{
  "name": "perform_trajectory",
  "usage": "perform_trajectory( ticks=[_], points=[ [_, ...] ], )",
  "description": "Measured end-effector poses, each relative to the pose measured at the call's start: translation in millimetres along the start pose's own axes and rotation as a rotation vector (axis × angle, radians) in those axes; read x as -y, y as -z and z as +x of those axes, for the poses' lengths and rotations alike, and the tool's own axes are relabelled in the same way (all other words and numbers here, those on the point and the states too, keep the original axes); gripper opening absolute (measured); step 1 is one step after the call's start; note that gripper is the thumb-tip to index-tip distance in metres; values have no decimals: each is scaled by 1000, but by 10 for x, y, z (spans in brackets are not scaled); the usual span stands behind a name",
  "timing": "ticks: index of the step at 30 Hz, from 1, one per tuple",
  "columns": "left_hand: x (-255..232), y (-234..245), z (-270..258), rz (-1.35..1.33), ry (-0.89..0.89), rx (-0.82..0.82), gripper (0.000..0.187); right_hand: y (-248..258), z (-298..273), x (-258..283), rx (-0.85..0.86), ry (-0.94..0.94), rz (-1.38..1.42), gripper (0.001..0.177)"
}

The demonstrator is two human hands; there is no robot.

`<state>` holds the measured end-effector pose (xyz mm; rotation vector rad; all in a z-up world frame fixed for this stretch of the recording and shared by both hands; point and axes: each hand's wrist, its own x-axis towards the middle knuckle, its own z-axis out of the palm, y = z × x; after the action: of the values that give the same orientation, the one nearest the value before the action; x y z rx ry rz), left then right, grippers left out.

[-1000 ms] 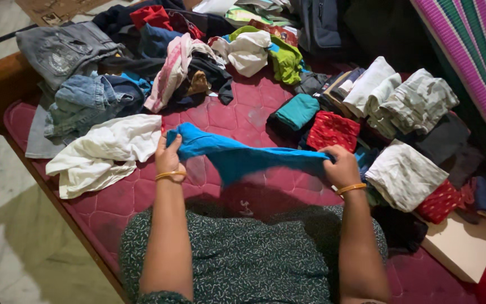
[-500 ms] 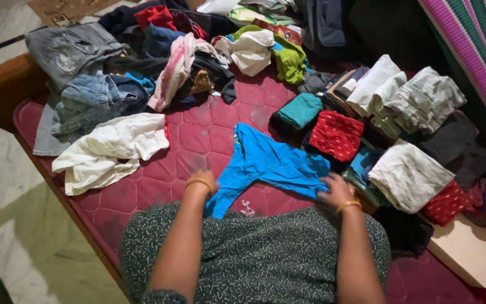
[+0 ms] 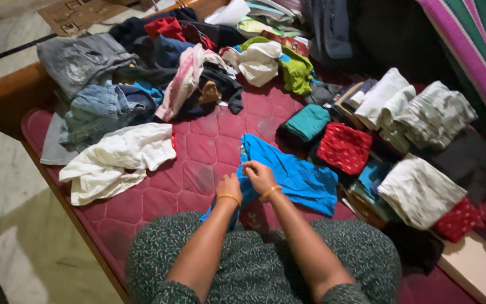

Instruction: The person sits on a bed and folds several garments one by one, including a blue shirt, dark pants, a patterned top, a white shirt, and a tan top. Each item is smoothed, folded into a compact rectangle, and placed into a growing stack on the right side of the bed.

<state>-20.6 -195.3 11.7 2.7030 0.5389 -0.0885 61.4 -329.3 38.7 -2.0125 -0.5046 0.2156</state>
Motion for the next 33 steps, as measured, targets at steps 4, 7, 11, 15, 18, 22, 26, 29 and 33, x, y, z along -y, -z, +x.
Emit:
perform_trajectory(
  ticks=[4,7,11,15,18,22,26,29,33],
  points=[
    [105,28,55,13,109,161,43,-88,479,-203,-361,-59,-302,22],
    [86,201,136,34,116,229,39,-79,552,-347,-323,-161,-270,31],
    [-1,439,229,0,118,362,37,-101,498,-393,-347,-7,-450,38],
    [-31,596,291,-10,122,427,31,-58,634,-315,-285,-241,-283,28],
    [-2,606,343,-5,130,481,32,-110,814,-277,-112,-304,60,23],
    [46,515,397,-15,139,513,41,-251,779,-244,75,153,-281,16],
    [137,271,473,-132,151,473,51,-247,568,-188,113,176,-207,26],
    [264,-34,541,-214,127,465,52,-63,323,-209,184,186,-130,23],
    [615,-219,834,-246,185,335,48,517,-146,-360,217,16,-225,20]
  ],
)
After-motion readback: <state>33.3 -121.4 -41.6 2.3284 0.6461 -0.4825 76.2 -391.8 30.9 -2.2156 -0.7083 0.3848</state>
